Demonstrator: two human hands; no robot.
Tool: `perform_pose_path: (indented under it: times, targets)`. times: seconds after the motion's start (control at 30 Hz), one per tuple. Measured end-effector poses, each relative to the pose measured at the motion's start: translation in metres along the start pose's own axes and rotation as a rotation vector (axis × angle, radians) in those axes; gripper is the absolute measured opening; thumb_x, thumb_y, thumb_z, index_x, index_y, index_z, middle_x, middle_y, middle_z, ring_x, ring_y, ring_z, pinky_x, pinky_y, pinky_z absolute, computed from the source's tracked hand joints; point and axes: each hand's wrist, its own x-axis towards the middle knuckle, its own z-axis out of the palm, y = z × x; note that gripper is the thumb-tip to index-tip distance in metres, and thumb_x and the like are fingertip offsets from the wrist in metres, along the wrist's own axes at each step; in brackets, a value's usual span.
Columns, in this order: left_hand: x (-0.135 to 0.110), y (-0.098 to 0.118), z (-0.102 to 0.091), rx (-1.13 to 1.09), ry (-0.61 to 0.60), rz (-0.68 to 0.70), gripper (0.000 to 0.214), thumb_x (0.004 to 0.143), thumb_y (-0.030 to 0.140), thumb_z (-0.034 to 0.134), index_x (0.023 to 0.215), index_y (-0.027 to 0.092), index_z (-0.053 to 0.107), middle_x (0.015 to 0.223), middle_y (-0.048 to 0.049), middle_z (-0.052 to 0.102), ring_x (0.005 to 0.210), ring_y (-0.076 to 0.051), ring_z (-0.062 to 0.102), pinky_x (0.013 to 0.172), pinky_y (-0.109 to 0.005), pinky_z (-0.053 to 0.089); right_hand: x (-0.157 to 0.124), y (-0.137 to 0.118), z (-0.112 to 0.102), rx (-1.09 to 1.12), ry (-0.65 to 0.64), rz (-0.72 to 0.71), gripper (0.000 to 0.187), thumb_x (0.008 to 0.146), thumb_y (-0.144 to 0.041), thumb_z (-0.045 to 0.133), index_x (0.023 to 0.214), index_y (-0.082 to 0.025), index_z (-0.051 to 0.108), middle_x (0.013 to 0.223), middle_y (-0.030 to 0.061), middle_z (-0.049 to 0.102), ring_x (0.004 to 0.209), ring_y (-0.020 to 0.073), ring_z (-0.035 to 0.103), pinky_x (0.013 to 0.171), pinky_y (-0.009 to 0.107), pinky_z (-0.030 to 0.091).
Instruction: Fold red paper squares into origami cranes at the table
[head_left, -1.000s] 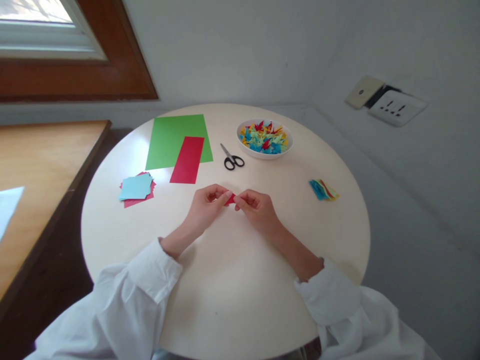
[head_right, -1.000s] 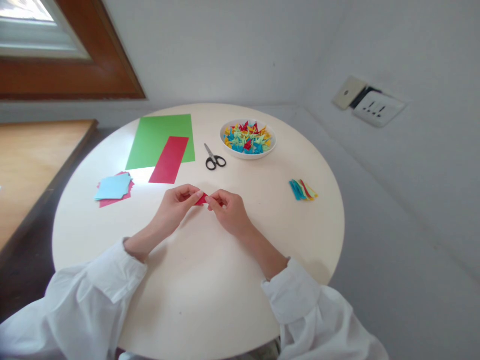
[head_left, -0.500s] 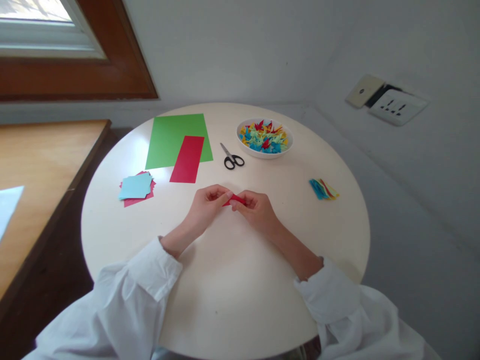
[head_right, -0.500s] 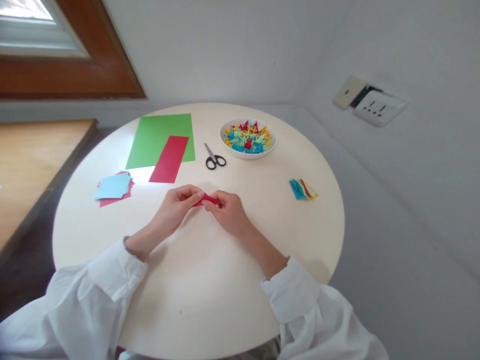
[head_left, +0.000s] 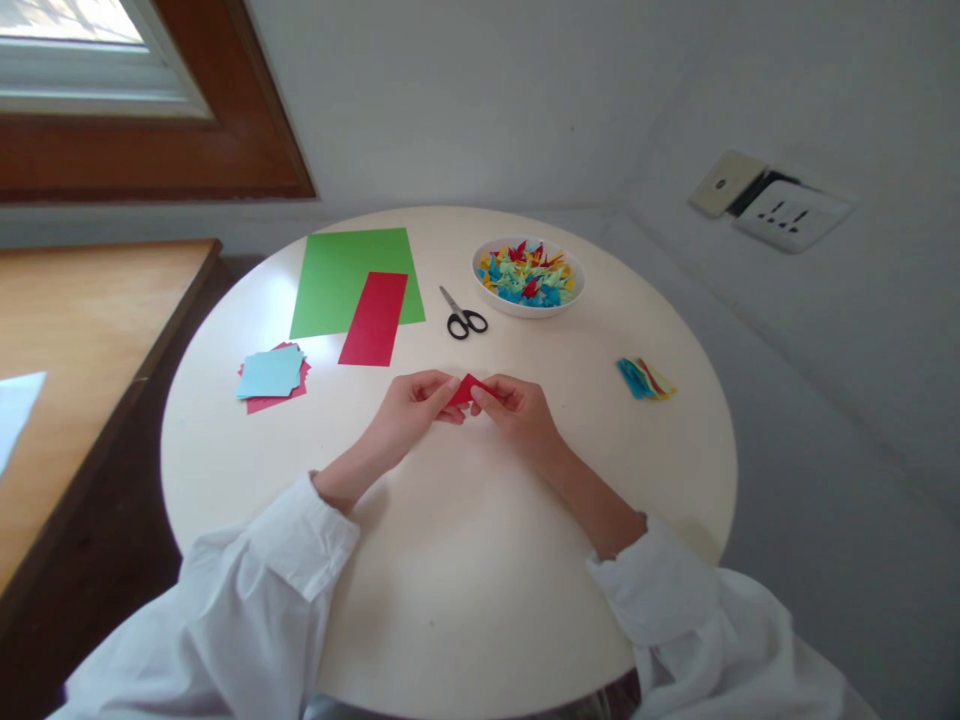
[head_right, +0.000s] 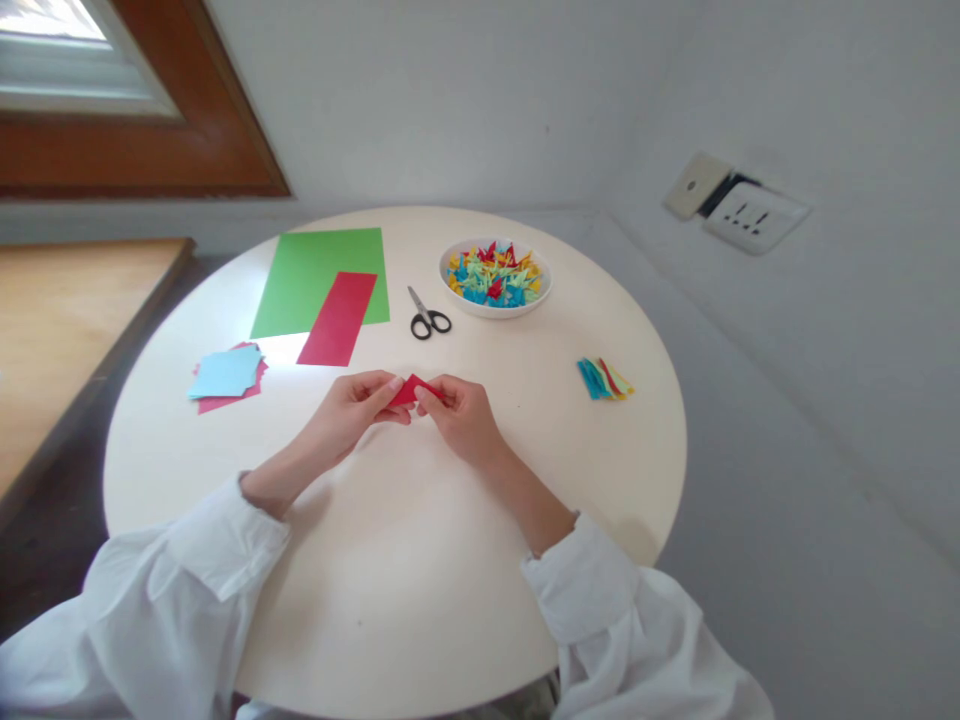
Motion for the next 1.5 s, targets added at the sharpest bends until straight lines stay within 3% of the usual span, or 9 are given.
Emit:
perform_pose_path:
  times: [0.8,1.07,1.5]
  targets:
    - [-0.001,0.0,0.003,0.208,0.017,0.0,0.032,0.074,0.043,0.06,0.067,0.013,0.065,0.064,-0.0062,0.065,0.055,-0.014,0.059,0.057,-0.027,0.05,0.003,0.004,-0.001,-0.007,0.124,-0.036,0.03,0.08,-0.039,0.05,0.059,-0.018,0.054,0.056,-0.001,0.056,0.055,0.0112,0.05,0.055,0.025,0.04]
    - [-0.002,-0.008,0.001,0.397,-0.01,0.11,0.027,0.078,0.038,0.055,0.066,0.016,0.063,0.064,-0.0052,0.066,0.057,-0.014,0.059,0.052,-0.023,0.046,0.004,0.005,0.002,0.072,0.153,-0.03,0.017,0.074,-0.034,0.057,0.068,-0.018,0.06,0.067,0.0011,0.064,0.066,0.0136,0.059,0.064,0.027,0.047]
    - [-0.002,-0.007,0.002,0.387,0.061,0.095,0.019,0.076,0.031,0.056,0.07,0.015,0.063,0.068,-0.0059,0.068,0.06,-0.015,0.061,0.053,-0.024,0.046,0.004,0.005,0.003,0.143,0.182,-0.047,0.014,0.072,-0.031,0.06,0.07,-0.018,0.063,0.07,0.0019,0.066,0.067,0.0141,0.061,0.066,0.028,0.049]
